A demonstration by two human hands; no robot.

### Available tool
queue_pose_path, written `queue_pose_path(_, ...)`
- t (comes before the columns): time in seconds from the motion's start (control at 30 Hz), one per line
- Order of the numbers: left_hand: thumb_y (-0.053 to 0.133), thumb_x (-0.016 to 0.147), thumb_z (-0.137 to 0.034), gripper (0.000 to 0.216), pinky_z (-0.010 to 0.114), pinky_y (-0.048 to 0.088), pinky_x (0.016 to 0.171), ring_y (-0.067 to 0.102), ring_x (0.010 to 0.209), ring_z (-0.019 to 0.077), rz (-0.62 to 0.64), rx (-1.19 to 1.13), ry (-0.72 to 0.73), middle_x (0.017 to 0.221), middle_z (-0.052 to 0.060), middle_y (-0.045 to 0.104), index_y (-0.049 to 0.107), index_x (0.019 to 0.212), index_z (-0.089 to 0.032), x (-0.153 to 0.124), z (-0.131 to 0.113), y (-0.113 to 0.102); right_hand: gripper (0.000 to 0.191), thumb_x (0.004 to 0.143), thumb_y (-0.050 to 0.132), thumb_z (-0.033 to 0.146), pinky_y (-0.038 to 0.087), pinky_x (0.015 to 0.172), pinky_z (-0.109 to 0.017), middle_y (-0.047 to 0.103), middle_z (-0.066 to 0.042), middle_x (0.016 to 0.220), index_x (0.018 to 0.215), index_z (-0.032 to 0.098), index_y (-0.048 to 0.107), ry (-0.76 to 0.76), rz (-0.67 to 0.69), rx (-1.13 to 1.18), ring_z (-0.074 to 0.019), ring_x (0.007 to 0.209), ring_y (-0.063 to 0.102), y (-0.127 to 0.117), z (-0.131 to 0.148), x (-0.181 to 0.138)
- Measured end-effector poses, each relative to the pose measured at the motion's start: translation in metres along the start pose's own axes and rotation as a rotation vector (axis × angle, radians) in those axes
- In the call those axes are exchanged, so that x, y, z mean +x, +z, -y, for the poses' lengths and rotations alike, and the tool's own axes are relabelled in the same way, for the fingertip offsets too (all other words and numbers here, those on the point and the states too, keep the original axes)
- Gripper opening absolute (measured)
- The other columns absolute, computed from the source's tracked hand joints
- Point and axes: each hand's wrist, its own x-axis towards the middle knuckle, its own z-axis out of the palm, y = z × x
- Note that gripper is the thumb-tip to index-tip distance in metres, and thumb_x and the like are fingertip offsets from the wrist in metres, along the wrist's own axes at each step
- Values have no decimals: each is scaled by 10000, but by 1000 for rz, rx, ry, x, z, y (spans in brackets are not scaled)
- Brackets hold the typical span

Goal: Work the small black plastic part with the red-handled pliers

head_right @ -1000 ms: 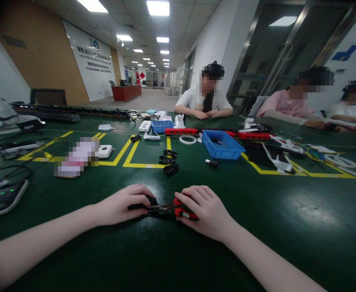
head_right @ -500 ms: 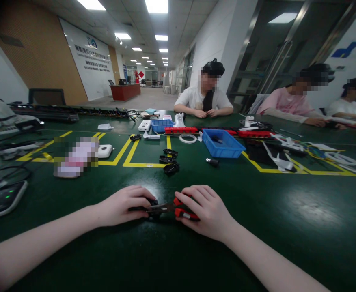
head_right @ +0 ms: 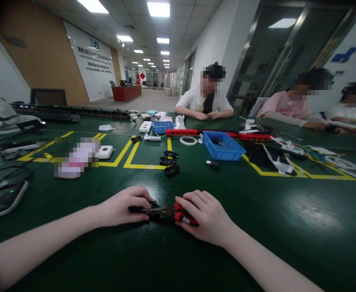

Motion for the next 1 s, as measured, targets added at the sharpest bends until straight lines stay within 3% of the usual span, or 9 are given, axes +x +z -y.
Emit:
queue_pose_path(0.47, 709, 885, -259, 140, 332, 480, 845, 615, 992, 215, -6, 53, -1, 1098, 58, 645, 674, 1008, -201, 1, -3, 0, 436, 830, 687, 311, 543, 731, -333, 704, -118, 1049, 1228, 148, 620, 25, 38, 30, -213, 887, 665, -6, -3, -1)
queue_pose_path(1.0, 712, 890, -283, 140, 327, 481, 841, 618, 1008, 215, -11, 48, 25, 1114, 65, 647, 678, 994, -196, 3, 0, 0, 414, 844, 671, 313, 552, 789, -370, 725, -129, 1059, 1225, 155, 635, -40, -63, -51, -232, 935, 681, -7, -4, 1)
